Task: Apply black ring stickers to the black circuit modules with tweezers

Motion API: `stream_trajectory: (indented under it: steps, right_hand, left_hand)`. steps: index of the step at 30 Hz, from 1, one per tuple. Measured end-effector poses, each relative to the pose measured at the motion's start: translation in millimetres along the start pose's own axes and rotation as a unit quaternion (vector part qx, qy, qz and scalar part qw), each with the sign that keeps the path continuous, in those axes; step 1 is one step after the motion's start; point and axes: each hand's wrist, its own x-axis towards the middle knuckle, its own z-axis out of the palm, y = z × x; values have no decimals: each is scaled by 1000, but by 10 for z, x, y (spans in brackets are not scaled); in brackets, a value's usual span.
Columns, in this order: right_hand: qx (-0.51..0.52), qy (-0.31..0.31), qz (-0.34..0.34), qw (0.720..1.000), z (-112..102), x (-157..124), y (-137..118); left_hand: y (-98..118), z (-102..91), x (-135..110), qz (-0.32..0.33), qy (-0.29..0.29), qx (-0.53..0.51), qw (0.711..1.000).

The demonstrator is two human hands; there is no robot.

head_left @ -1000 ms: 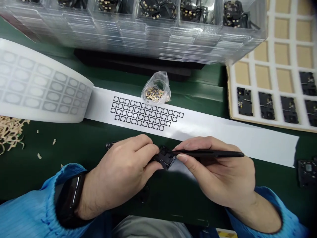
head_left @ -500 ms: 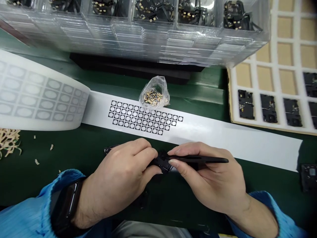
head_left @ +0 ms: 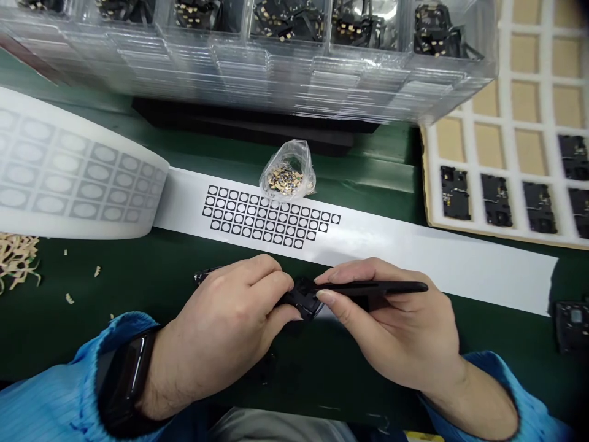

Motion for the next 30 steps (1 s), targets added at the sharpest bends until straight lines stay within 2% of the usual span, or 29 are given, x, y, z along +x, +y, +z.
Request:
stream_trajectory:
  steps: [6,10,15,17,19,22,25,30]
  right_hand:
    - [44,4,4,999,-42,-46,59]
    - [56,37,-50,996,-21,-75,72]
    - [-4,60,-125,990,-19,-119,63]
    - [-49,49,-159,985,-40,-128,30]
    - [-110,17,-198,974,-61,-129,-21]
    - [-197,-24,-269,942,-72,-129,-90]
    - [-244,-23,-337,909,-61,-133,-103]
    - [-253,-38,-355,899,-53,-118,-57]
  left_hand:
    - [4,0,-5,-2,-9,5,1000]
    - [19,2,-6,-1,-11,20,1000]
    - [26,45,-17,19,2,32,999]
    - [22,68,-19,24,1,34,999]
    - [14,88,-19,33,4,33,999]
    - [-2,110,-19,39,9,29,999]
    - [-13,125,-19,51,23,29,998]
    - [-11,129,-11,67,54,35,996]
